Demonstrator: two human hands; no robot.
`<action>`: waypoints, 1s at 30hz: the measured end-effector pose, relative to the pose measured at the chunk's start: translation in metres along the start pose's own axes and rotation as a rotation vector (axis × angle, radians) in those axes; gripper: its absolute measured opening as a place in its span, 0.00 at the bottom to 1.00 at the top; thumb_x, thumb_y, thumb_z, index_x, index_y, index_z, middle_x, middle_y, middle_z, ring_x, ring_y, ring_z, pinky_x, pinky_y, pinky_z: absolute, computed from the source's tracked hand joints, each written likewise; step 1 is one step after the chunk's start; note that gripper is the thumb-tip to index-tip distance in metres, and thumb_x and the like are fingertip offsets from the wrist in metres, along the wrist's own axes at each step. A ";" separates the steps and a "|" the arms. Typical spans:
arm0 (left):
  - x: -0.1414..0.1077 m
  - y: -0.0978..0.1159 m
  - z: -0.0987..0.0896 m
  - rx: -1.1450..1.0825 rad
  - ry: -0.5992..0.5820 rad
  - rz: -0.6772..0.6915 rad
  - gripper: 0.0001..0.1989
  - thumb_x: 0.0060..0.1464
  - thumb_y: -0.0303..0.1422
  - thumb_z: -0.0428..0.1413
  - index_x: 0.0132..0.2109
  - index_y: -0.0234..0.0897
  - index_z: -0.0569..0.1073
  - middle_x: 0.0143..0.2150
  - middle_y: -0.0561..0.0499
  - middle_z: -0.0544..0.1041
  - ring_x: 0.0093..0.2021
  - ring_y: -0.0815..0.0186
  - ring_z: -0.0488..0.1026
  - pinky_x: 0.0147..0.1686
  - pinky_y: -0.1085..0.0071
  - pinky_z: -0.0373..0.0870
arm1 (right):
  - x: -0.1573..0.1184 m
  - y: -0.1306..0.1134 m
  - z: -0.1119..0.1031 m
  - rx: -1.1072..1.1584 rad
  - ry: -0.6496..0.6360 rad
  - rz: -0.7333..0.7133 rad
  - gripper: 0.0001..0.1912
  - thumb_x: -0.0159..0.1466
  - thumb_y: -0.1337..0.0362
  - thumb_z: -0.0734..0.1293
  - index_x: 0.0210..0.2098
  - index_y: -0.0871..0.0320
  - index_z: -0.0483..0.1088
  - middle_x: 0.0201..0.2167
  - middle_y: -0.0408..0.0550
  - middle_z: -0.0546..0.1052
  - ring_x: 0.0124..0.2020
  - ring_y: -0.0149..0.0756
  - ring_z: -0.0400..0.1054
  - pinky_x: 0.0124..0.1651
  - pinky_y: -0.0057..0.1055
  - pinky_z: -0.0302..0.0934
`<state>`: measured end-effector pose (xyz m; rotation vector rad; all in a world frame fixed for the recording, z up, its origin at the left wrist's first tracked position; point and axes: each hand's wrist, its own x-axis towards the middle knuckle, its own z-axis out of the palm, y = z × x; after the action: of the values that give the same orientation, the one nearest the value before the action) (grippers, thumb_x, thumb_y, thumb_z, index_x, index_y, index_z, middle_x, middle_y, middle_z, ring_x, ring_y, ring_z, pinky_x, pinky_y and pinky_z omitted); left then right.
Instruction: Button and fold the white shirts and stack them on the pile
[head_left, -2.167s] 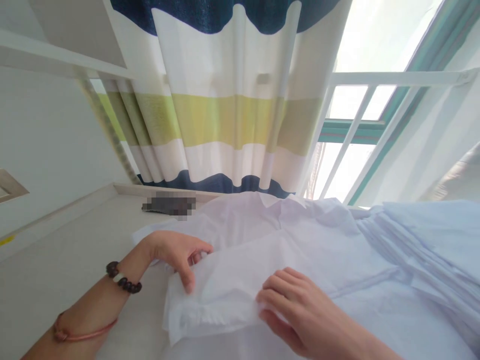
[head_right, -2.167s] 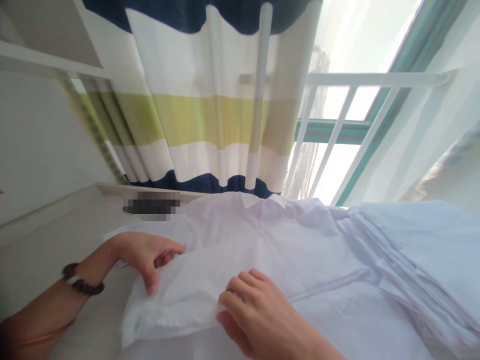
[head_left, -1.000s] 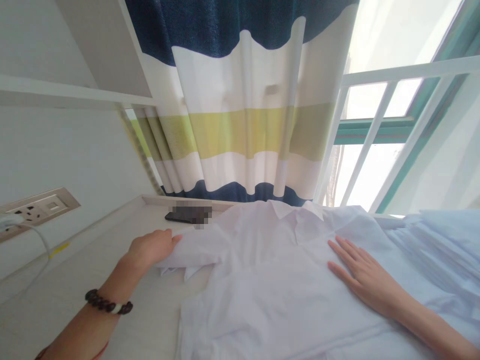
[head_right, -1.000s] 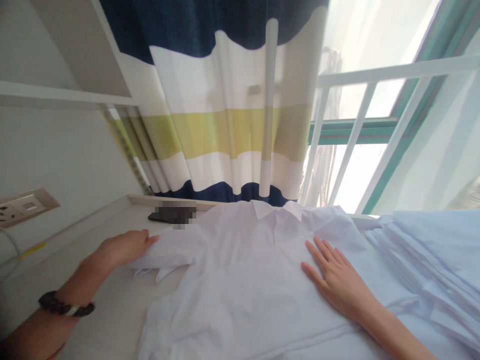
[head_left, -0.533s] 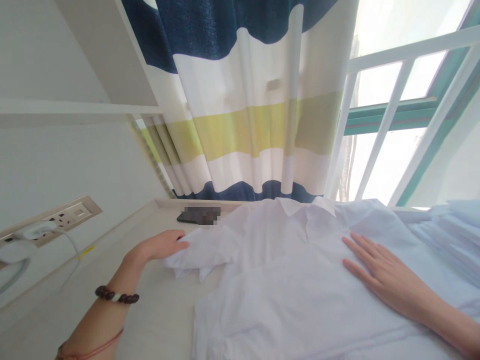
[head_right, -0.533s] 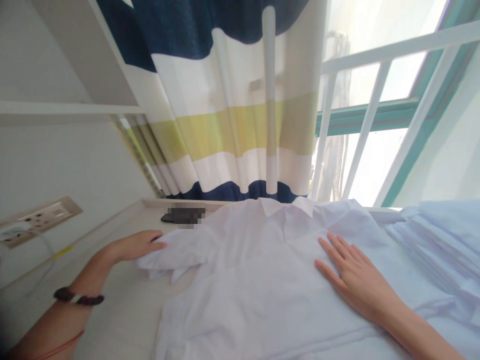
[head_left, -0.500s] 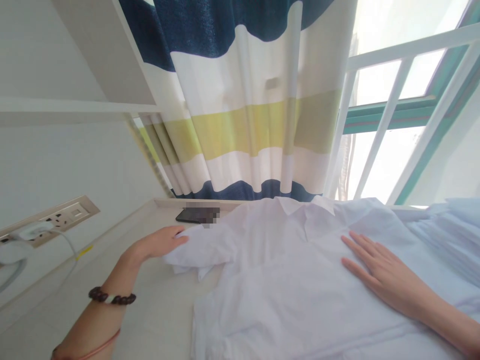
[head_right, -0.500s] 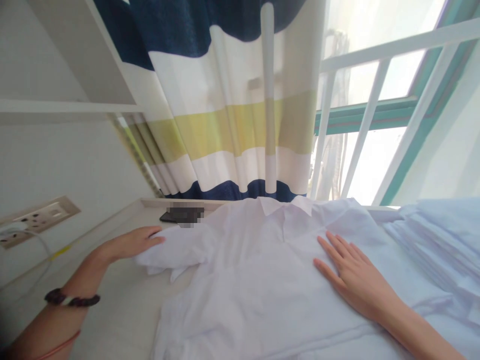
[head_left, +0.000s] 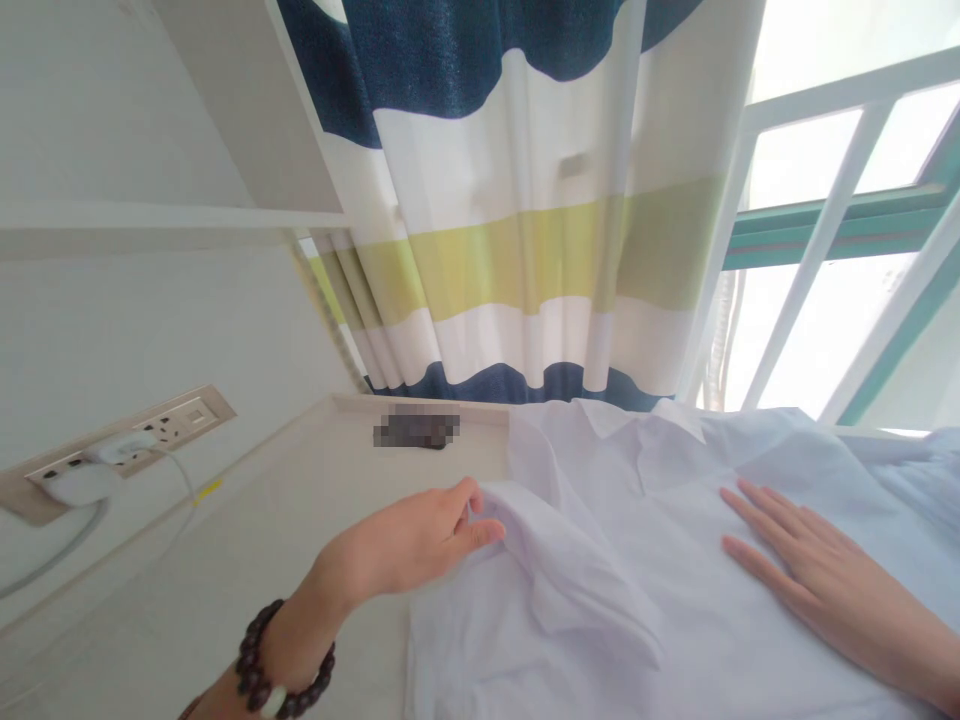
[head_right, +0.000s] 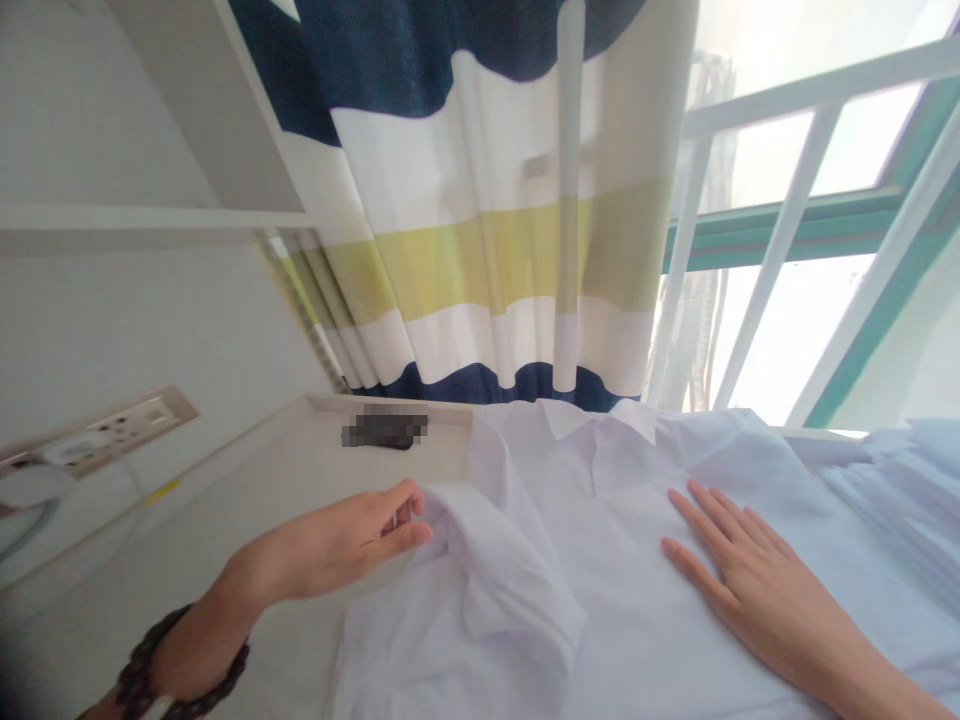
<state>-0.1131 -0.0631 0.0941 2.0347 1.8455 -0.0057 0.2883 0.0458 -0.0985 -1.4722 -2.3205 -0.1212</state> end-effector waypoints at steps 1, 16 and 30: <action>0.003 -0.004 0.004 0.046 0.044 -0.011 0.21 0.58 0.49 0.47 0.48 0.39 0.68 0.44 0.44 0.75 0.43 0.54 0.73 0.42 0.60 0.68 | 0.000 0.001 0.001 0.003 0.006 0.000 0.39 0.61 0.37 0.51 0.62 0.53 0.60 0.64 0.48 0.60 0.65 0.49 0.50 0.65 0.51 0.46; 0.060 -0.049 0.040 -0.141 0.182 0.068 0.28 0.58 0.48 0.48 0.61 0.40 0.62 0.34 0.51 0.75 0.32 0.62 0.72 0.34 0.67 0.68 | 0.001 -0.003 -0.005 0.023 -0.018 0.009 0.38 0.61 0.38 0.49 0.62 0.52 0.59 0.64 0.47 0.60 0.65 0.49 0.50 0.65 0.52 0.45; 0.097 -0.035 0.017 -0.183 0.419 0.059 0.16 0.60 0.41 0.44 0.41 0.37 0.72 0.29 0.45 0.74 0.36 0.52 0.74 0.35 0.59 0.68 | 0.009 -0.024 -0.029 -0.019 -0.112 0.085 0.37 0.64 0.40 0.48 0.64 0.55 0.57 0.66 0.49 0.55 0.66 0.48 0.47 0.66 0.50 0.44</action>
<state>-0.1292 0.0269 0.0436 2.0720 1.9323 0.6261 0.2720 0.0352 -0.0652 -1.6228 -2.3455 -0.0382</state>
